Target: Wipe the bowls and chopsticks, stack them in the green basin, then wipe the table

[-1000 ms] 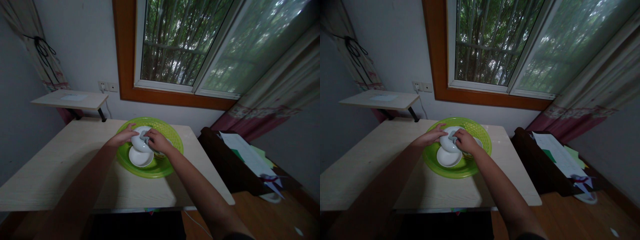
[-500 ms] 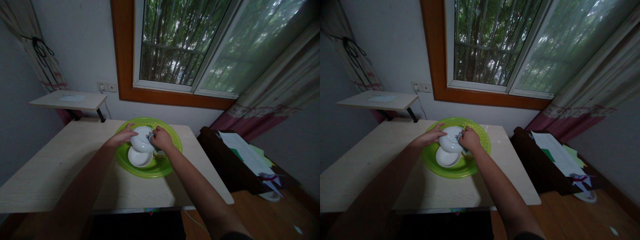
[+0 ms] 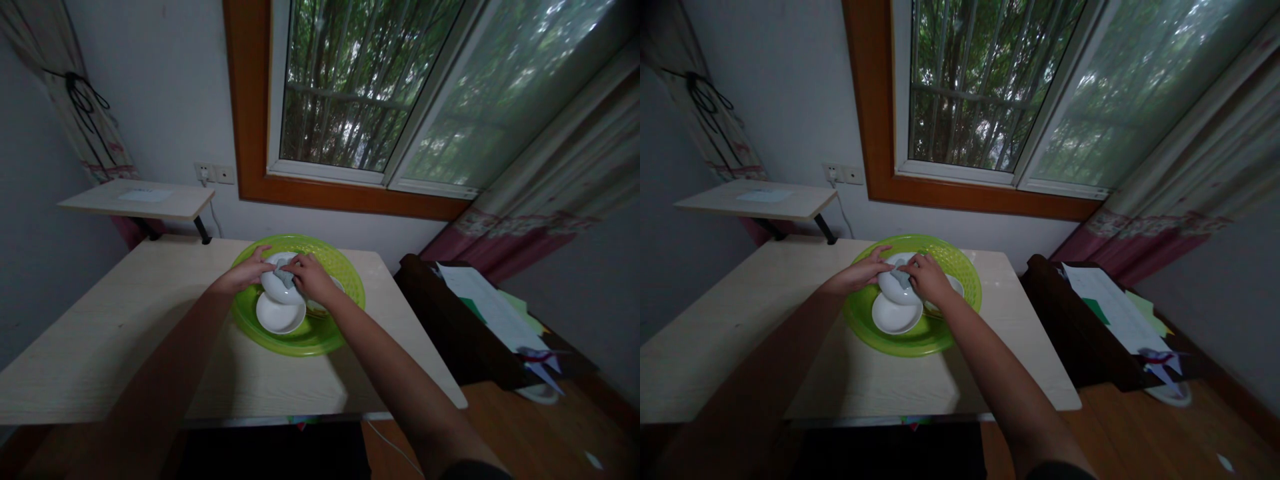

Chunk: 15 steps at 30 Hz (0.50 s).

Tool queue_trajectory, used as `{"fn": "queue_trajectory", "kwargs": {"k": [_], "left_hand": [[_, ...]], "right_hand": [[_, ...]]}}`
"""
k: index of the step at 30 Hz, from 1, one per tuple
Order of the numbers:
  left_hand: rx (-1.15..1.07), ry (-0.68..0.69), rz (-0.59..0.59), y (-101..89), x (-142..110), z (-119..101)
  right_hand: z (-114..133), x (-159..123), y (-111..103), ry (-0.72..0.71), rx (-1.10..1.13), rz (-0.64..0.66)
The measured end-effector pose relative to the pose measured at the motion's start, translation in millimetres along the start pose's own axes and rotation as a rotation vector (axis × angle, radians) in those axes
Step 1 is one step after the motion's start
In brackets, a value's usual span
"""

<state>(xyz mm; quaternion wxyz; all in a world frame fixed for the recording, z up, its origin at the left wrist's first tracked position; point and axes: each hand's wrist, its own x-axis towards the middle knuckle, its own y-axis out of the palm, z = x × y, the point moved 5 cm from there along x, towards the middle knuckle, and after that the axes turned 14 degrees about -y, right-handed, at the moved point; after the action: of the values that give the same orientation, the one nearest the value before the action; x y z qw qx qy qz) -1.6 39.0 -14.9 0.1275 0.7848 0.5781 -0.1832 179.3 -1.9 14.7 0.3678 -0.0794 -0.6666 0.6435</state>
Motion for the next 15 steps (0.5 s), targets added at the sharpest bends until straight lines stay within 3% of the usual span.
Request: {"fn": "queue_trajectory", "kwargs": {"k": [6,15], "left_hand": [[-0.026,0.004,0.022,0.7,1,0],[-0.062,0.03,0.004,-4.7,11,6]], "right_hand": [[1,3,-8,0.187,-0.207,0.161],[-8,-7,-21,0.43,-0.353,0.189]]}}
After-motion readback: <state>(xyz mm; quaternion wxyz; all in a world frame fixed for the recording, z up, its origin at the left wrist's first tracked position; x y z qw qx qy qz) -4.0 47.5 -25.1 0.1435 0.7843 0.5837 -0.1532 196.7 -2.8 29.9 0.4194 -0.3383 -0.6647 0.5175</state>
